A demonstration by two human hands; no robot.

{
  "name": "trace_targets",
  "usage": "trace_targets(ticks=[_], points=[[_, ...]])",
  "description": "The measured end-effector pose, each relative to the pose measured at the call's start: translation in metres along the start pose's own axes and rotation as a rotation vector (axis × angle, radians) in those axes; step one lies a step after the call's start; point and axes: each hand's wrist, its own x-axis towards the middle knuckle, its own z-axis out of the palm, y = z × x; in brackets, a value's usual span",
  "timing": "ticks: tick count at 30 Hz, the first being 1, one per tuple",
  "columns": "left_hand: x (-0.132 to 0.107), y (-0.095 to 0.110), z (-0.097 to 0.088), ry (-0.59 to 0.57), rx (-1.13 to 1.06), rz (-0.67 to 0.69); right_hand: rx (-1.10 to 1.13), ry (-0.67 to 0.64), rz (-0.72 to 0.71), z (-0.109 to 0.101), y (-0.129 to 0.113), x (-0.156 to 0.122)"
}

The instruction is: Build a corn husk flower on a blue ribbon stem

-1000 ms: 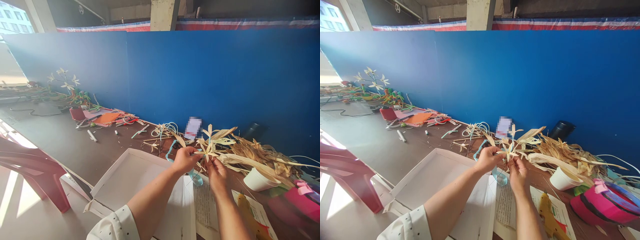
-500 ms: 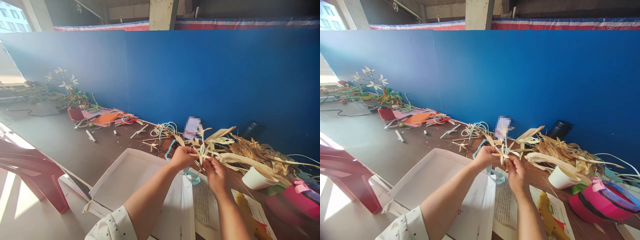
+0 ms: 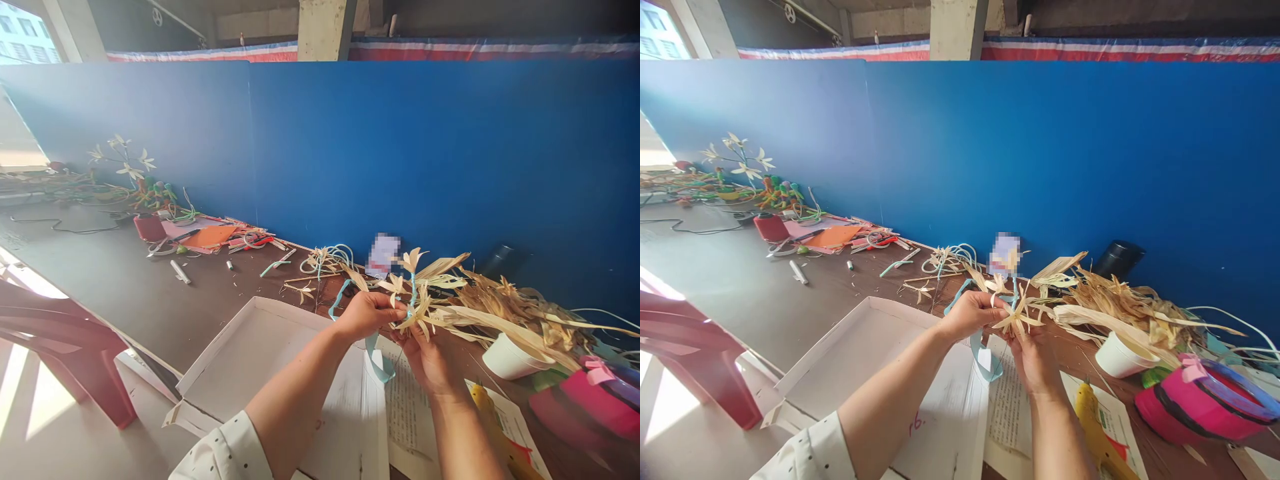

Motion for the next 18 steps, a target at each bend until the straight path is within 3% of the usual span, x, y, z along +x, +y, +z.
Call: trace_targets(ticks=[12, 18], points=[[0.003, -0.005, 0.002, 0.111, 0.111, -0.026, 0.007, 0.141, -0.046, -0.004, 0.006, 0.002], [0.004, -0.01, 0.001, 0.073, 0.061, -0.09, -0.036, 0.193, -0.101, -0.003, 0.001, 0.001]])
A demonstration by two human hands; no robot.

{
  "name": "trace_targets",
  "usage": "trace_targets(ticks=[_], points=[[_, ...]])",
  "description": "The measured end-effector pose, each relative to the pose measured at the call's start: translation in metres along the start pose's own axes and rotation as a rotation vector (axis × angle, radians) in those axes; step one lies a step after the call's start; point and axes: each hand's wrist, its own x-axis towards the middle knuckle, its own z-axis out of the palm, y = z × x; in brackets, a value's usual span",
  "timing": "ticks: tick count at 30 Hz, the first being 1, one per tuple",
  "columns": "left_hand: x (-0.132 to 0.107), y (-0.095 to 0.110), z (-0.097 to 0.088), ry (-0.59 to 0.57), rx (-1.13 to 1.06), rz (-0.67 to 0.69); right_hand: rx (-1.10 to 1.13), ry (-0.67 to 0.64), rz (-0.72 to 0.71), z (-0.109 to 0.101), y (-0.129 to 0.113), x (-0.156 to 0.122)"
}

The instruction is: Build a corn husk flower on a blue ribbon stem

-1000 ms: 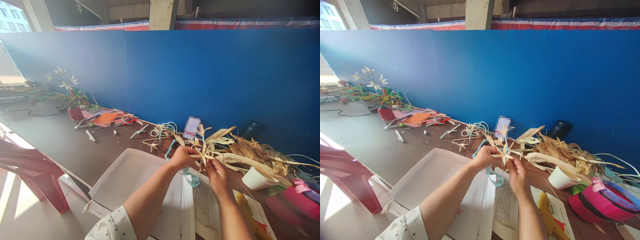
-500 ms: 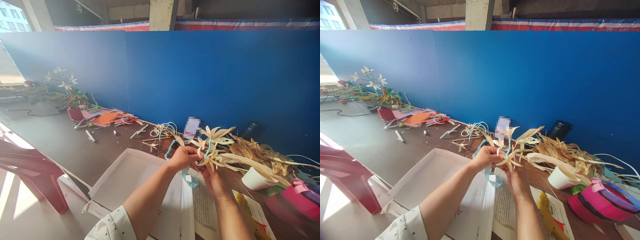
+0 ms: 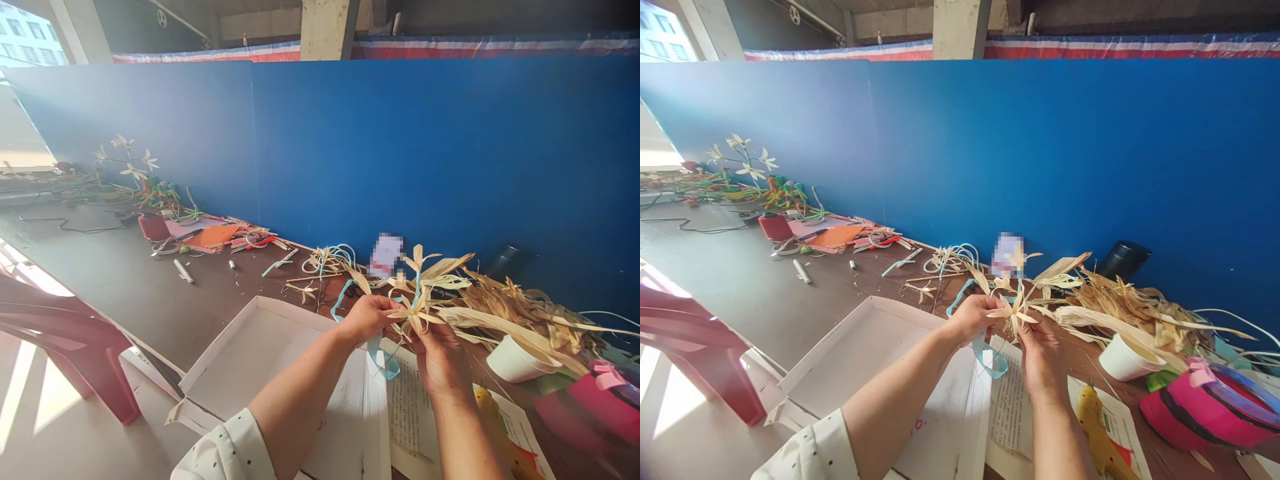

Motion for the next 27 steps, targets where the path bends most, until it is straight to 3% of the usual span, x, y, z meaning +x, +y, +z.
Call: trace_targets(ticks=[9, 18, 22, 27], points=[[-0.004, 0.003, -0.004, -0.102, -0.067, 0.005, 0.051, -0.091, 0.075, 0.0, -0.004, -0.003], [-0.004, 0.005, -0.001, -0.05, -0.095, -0.067, 0.044, -0.059, 0.106, -0.003, 0.0, 0.0], [0.0, -0.001, -0.001, -0.009, -0.125, -0.03, 0.019, 0.012, 0.096, -0.004, 0.002, 0.003], [0.004, -0.008, -0.006, -0.023, -0.179, -0.002, 0.02, -0.025, 0.117, -0.003, 0.001, 0.002]])
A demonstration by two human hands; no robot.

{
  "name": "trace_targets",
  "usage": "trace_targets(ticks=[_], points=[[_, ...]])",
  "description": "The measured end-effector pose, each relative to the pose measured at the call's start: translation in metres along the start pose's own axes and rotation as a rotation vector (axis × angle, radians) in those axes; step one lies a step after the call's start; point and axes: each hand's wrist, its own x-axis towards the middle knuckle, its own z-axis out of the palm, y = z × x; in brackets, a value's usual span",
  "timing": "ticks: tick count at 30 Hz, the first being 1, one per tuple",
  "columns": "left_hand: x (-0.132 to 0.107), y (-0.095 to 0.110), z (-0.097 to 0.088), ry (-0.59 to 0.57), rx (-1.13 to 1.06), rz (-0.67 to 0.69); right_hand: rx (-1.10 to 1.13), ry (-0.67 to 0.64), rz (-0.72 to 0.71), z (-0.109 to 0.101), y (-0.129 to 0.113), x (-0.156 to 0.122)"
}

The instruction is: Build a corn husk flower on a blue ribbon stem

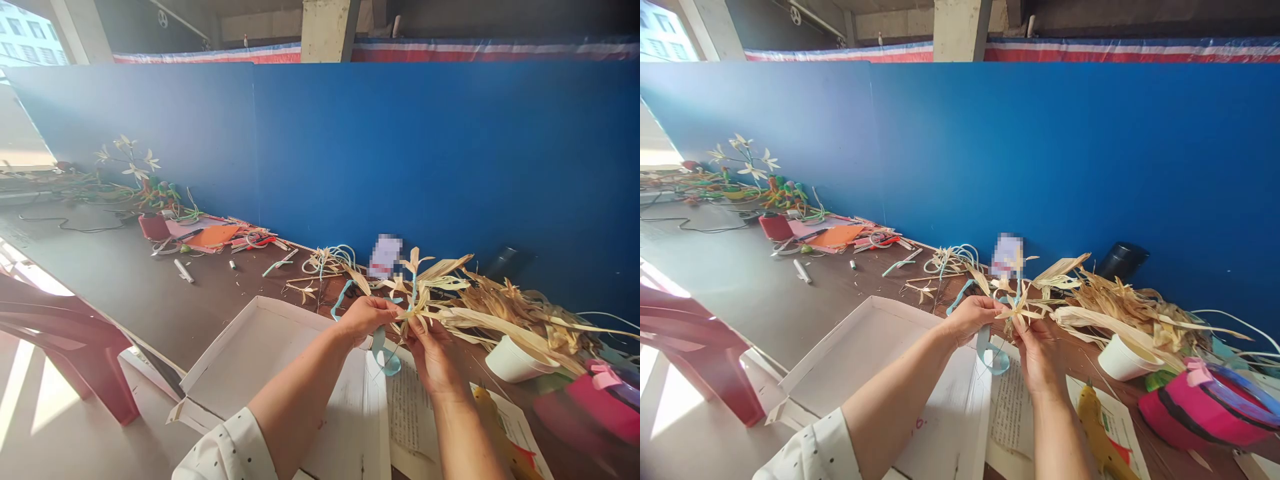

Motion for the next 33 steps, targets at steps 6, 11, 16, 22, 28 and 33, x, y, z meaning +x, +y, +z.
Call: trace_targets(ticks=[6, 11, 16, 22, 28, 33], points=[[-0.003, 0.003, -0.002, -0.004, 0.072, -0.045, 0.056, -0.042, 0.023, 0.0, -0.001, -0.001], [-0.005, 0.006, 0.002, 0.047, 0.128, -0.003, 0.078, -0.034, 0.04, -0.002, 0.001, 0.0], [-0.004, 0.006, 0.008, 0.125, 0.201, 0.075, 0.07, -0.015, 0.032, -0.003, 0.002, 0.002], [-0.005, 0.008, 0.01, 0.42, 0.578, 0.34, 0.09, 0.011, 0.051, -0.004, 0.003, 0.002], [-0.009, 0.008, 0.015, 0.381, 0.708, 0.436, 0.101, 0.021, 0.06, -0.005, 0.004, 0.003], [-0.011, 0.011, 0.014, 0.31, 0.76, 0.425, 0.111, 0.007, 0.056, -0.004, 0.003, 0.003]])
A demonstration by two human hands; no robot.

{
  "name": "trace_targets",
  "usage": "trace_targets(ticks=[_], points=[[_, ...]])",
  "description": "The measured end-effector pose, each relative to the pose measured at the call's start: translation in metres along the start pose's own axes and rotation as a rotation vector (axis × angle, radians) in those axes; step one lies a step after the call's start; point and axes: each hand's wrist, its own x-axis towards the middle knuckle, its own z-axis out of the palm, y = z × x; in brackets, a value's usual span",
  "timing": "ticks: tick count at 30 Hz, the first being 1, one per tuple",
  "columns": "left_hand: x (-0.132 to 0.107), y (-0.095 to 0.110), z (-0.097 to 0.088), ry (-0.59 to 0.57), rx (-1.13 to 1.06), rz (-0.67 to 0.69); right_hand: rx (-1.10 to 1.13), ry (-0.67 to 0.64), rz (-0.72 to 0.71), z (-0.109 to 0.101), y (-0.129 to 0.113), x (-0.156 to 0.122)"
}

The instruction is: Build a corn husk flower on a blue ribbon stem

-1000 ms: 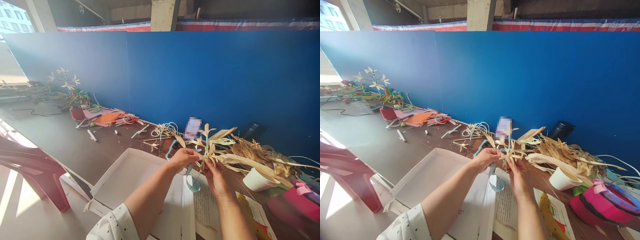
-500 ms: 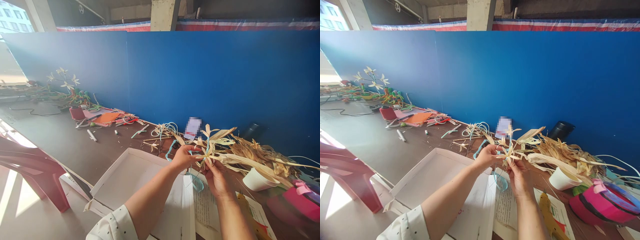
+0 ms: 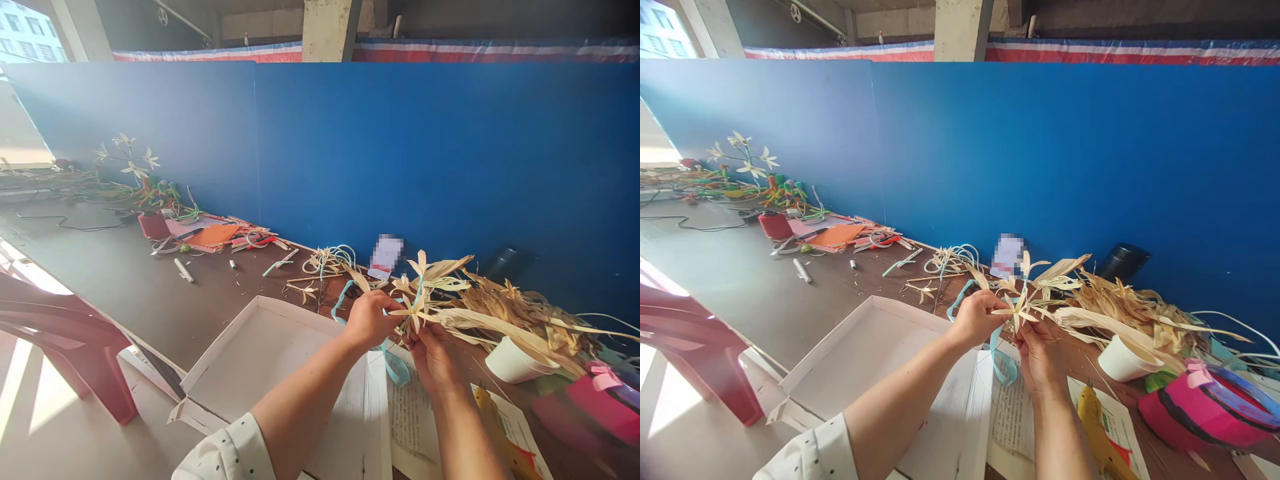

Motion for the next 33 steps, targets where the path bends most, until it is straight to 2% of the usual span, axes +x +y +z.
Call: trace_targets(ticks=[6, 14, 22, 26, 29, 33], points=[[-0.003, 0.006, -0.003, -0.079, 0.027, 0.011, -0.007, -0.005, -0.026, 0.0, -0.002, -0.001], [-0.003, 0.006, -0.001, -0.103, 0.004, 0.046, -0.085, 0.004, -0.074, 0.002, -0.004, -0.002], [-0.003, 0.009, -0.008, -0.196, -0.049, 0.14, -0.061, 0.007, -0.07, 0.002, -0.008, -0.002], [-0.004, 0.009, -0.007, -0.212, -0.183, 0.035, -0.04, -0.015, -0.066, 0.001, -0.008, -0.002], [-0.003, 0.003, -0.003, -0.209, -0.321, -0.094, -0.045, -0.019, -0.063, 0.001, -0.007, -0.003], [0.0, -0.006, 0.003, -0.25, -0.479, -0.202, -0.044, 0.006, -0.041, 0.0, -0.005, -0.003]])
